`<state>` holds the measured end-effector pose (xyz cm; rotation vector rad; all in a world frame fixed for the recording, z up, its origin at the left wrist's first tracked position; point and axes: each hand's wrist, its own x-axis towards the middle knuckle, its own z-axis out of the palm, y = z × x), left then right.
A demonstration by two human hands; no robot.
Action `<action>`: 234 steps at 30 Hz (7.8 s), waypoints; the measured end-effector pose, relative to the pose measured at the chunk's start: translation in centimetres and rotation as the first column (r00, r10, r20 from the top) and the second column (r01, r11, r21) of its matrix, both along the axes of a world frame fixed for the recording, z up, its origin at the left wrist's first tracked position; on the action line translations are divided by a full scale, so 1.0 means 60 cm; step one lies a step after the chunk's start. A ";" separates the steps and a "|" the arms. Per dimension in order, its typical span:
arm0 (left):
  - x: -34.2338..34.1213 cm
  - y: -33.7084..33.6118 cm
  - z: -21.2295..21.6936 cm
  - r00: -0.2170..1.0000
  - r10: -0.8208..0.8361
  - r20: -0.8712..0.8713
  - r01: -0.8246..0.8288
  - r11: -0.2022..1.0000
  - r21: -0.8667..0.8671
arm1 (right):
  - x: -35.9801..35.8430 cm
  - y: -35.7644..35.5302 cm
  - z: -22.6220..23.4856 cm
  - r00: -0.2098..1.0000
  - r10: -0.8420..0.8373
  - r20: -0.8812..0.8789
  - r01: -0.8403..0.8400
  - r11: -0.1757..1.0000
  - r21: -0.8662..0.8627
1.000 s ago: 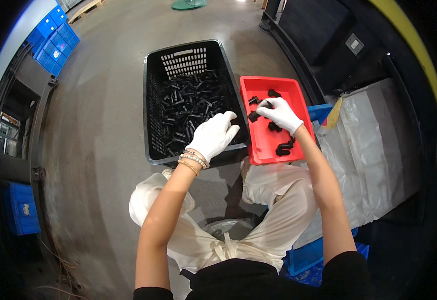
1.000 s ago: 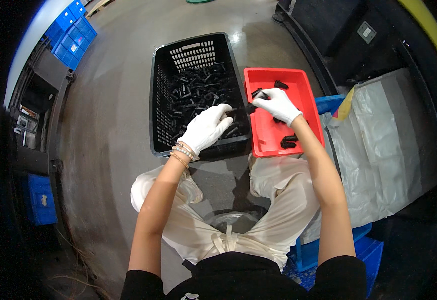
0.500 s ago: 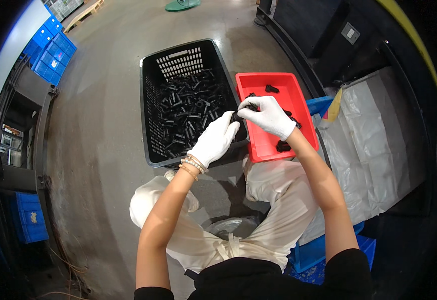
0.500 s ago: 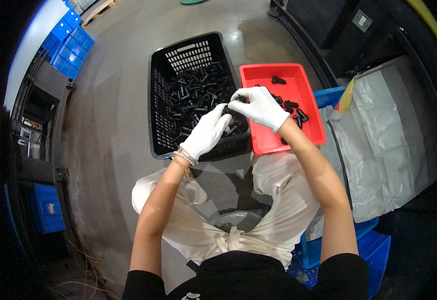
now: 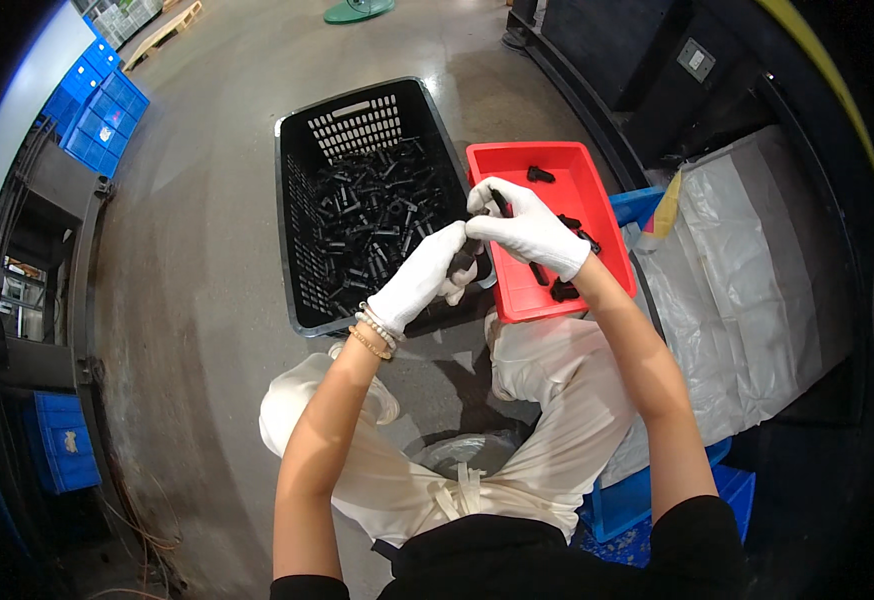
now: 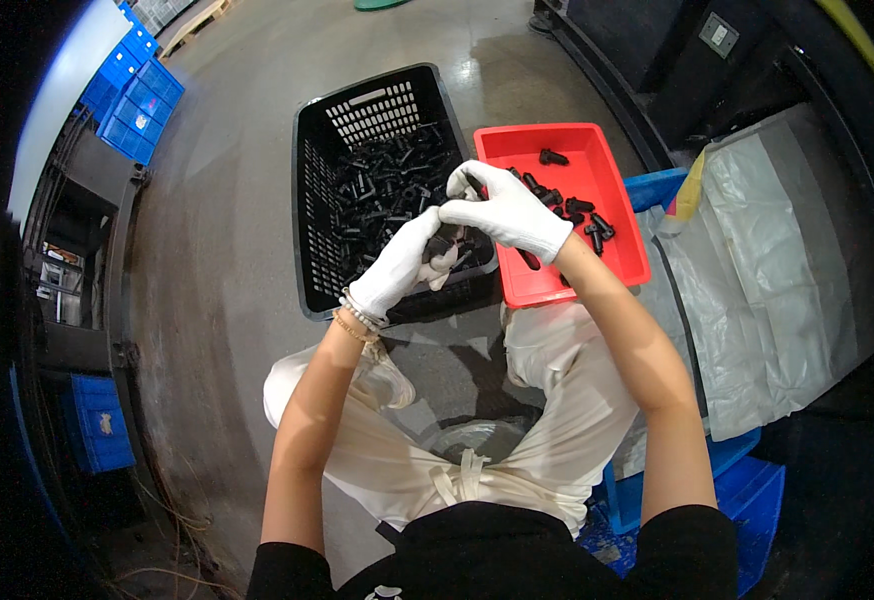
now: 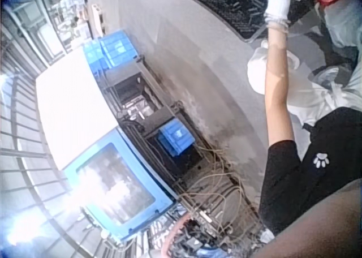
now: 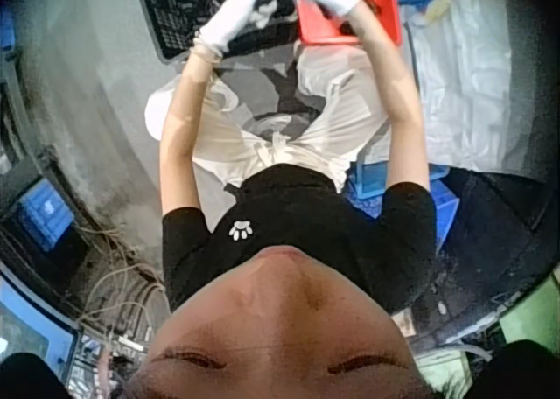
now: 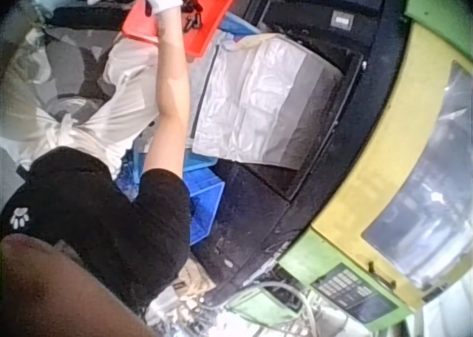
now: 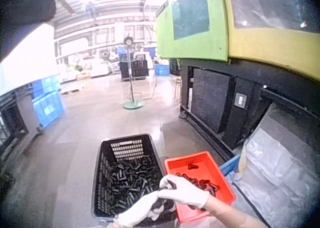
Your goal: The person assembles plastic components by fitting small plastic pieces onto larger plastic parts by hand, then places the assembled parts into a container.
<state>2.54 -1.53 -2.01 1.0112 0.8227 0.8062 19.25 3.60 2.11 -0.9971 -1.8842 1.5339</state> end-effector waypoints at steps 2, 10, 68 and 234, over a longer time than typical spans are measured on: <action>0.011 -0.007 0.011 0.980 0.108 0.165 -0.102 0.994 -0.044 | -0.004 -0.005 0.003 0.985 -0.171 -0.018 0.172 0.984 0.050; 0.006 -0.006 0.026 0.852 0.465 0.240 -0.499 0.860 0.104 | -0.021 -0.046 0.023 0.990 -0.131 -0.051 0.141 0.928 0.344; 0.022 -0.014 0.014 0.514 0.840 -0.176 -0.748 0.539 0.389 | -0.058 -0.072 0.019 0.973 -0.201 0.111 0.095 0.794 0.600; 0.033 -0.019 0.013 0.867 0.132 0.481 0.062 0.929 -0.366 | 0.026 -0.014 0.041 0.979 0.177 -0.099 -0.170 0.983 0.074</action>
